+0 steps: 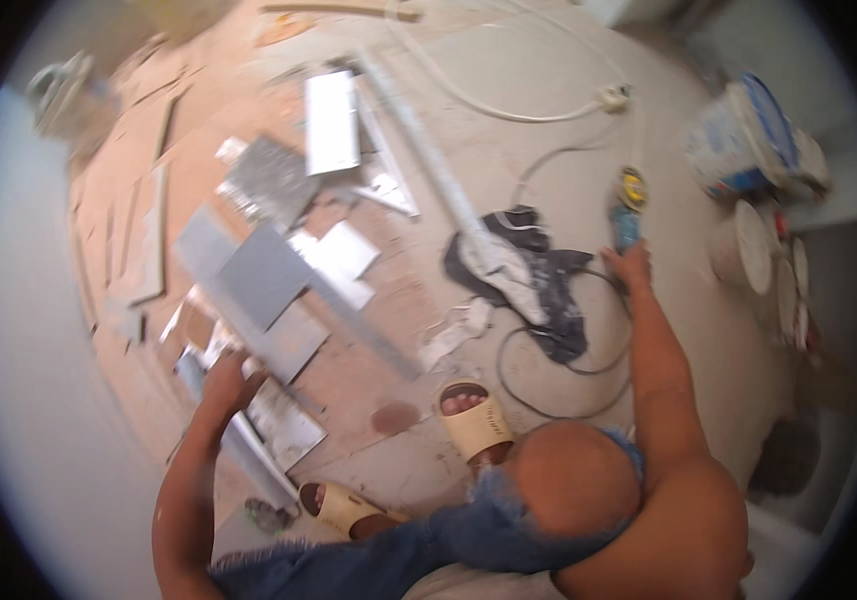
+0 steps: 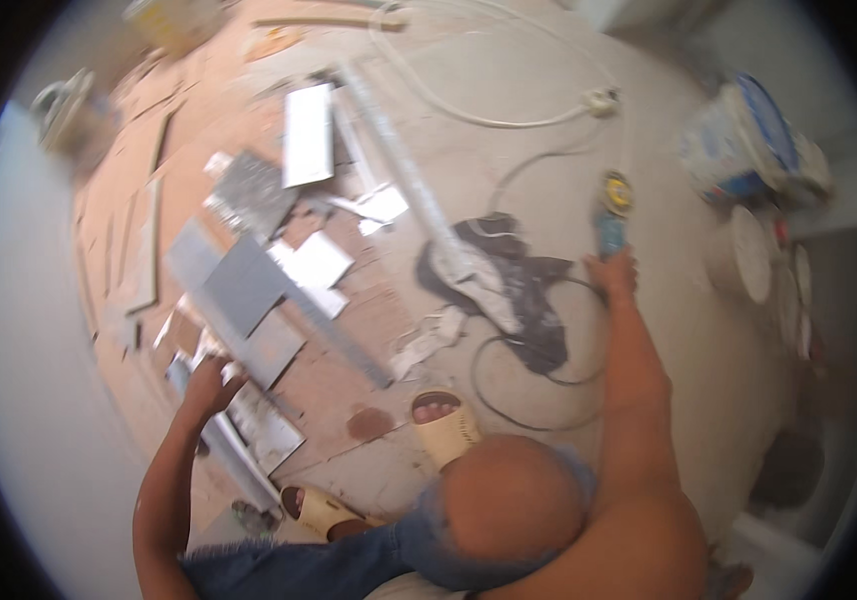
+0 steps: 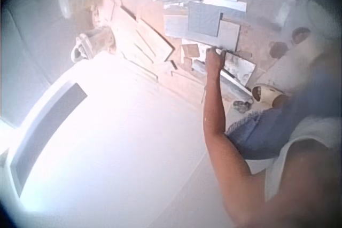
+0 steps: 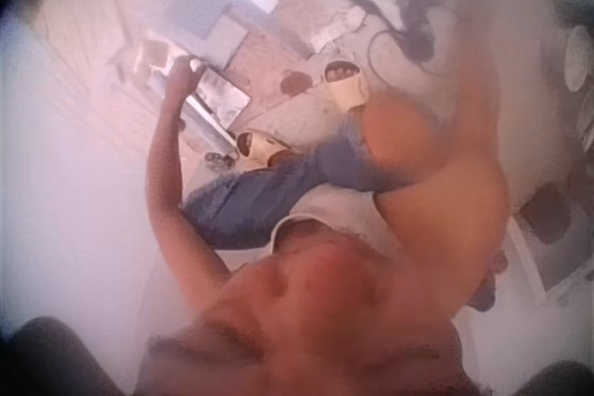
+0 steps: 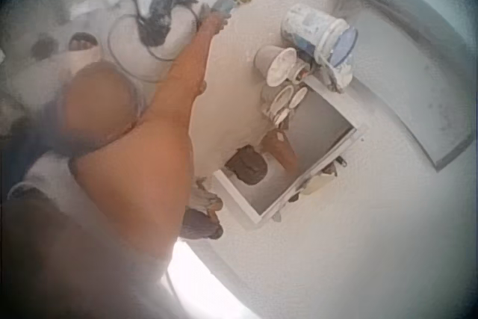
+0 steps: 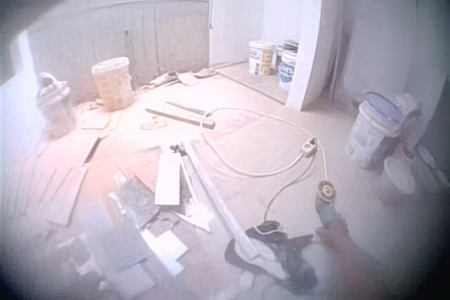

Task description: The person measures and marks rectangular tiles on the floor, then uses a handheld power saw to cut them along the marked lines. After cutting, the person picks up the cut pieces and walks to another room.

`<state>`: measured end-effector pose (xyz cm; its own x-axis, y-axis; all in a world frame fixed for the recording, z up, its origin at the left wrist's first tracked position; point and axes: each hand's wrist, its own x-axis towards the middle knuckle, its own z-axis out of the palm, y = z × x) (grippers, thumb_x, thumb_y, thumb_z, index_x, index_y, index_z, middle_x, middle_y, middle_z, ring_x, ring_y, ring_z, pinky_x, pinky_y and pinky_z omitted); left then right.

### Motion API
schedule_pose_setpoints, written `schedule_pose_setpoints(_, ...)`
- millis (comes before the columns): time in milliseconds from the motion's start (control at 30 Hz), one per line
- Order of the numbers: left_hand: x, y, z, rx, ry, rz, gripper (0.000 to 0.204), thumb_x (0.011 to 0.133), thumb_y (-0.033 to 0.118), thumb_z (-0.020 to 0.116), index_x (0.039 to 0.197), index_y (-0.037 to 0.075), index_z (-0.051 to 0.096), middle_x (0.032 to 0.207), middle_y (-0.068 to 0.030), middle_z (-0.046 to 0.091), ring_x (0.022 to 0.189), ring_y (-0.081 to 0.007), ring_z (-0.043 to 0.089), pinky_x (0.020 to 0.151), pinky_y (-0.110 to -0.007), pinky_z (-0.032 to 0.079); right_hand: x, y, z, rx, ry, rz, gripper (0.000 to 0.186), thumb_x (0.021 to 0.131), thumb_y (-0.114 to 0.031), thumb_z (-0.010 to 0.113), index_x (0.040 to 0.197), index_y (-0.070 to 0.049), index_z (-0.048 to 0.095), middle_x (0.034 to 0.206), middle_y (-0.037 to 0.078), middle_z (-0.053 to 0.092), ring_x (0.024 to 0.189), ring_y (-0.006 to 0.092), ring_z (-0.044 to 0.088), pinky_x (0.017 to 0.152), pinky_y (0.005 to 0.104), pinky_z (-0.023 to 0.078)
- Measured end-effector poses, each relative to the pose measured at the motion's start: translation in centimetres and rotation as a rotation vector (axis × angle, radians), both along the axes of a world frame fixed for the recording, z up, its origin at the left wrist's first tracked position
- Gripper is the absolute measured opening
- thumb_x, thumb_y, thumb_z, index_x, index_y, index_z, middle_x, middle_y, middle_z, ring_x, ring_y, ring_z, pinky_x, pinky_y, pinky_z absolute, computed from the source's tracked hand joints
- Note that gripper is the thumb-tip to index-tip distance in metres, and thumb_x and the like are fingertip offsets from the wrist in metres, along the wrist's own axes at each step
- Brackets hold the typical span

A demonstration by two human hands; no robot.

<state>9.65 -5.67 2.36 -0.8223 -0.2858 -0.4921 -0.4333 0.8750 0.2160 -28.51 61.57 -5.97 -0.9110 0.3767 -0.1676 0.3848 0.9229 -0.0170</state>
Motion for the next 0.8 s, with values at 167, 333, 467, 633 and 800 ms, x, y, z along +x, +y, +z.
schedule_pose_setpoints(167, -2.2, 3.2, 2.4, 0.045, -0.051, 0.041, 0.046, 0.089, 0.036, 0.071, 0.118, 0.001, 0.066, 0.125, -0.0230, 0.062, 0.112, -0.0414, 0.064, 0.097, -0.049, 0.052, -2.2, 5.4, -3.2, -0.164, 0.082, 0.084, 0.090, 0.070, -0.038, 0.089, 0.133, 0.011, 0.047, 0.128, 0.032, 0.062, 0.118, 0.0453, 0.063, 0.101, 0.0475, 0.051)
schedule_pose_setpoints(333, -1.1, 5.8, 3.4, 0.067, -0.060, -0.093, 0.044, 0.091, 0.037, 0.070, 0.115, 0.000, 0.064, 0.119, -0.0214, 0.061, 0.106, -0.0406, 0.066, 0.090, -0.049, 0.054, -3.6, 3.9, -0.3, -0.638, 0.101, -0.127, 0.059, 0.075, -0.033, 0.086, 0.113, 0.006, 0.064, 0.107, 0.020, 0.070, 0.086, 0.0299, 0.069, 0.079, 0.0395, 0.056)
schedule_pose_setpoints(467, -2.0, 8.6, 7.1, 0.081, -0.105, -0.134, 0.052, 0.092, 0.040, 0.068, 0.127, 0.002, 0.062, 0.126, -0.0177, 0.061, 0.110, -0.0386, 0.065, 0.093, -0.047, 0.054, 2.3, -10.8, 10.0, -1.192, 0.060, -0.009, 0.042, 0.083, -0.027, 0.079, 0.111, 0.000, 0.065, 0.094, 0.011, 0.068, 0.079, 0.0162, 0.065, 0.068, 0.0315, 0.054)
schedule_pose_setpoints(633, -6.3, 15.0, 8.5, 0.144, 0.143, -0.225, 0.055, 0.093, 0.042, 0.066, 0.128, 0.000, 0.055, 0.114, -0.0211, 0.065, 0.103, -0.0388, 0.067, 0.088, -0.048, 0.054, 5.9, -22.9, 15.1, -1.565, -0.245, 0.381, 0.039, 0.082, -0.020, 0.079, 0.111, -0.002, 0.061, 0.084, 0.005, 0.066, 0.069, 0.0149, 0.067, 0.064, 0.0305, 0.058)
schedule_pose_setpoints(800, -7.8, 19.8, 8.7, 0.090, 0.265, -0.210, 0.050, 0.093, 0.042, 0.067, 0.116, 0.000, 0.054, 0.100, -0.0197, 0.068, 0.092, -0.0398, 0.069, 0.080, -0.048, 0.055, 9.7, -35.0, 13.0, -1.616, -0.471, 0.595, 0.039, 0.080, -0.014, 0.081, 0.109, -0.005, 0.057, 0.083, 0.001, 0.063, 0.067, 0.0124, 0.063, 0.059, 0.0295, 0.055)
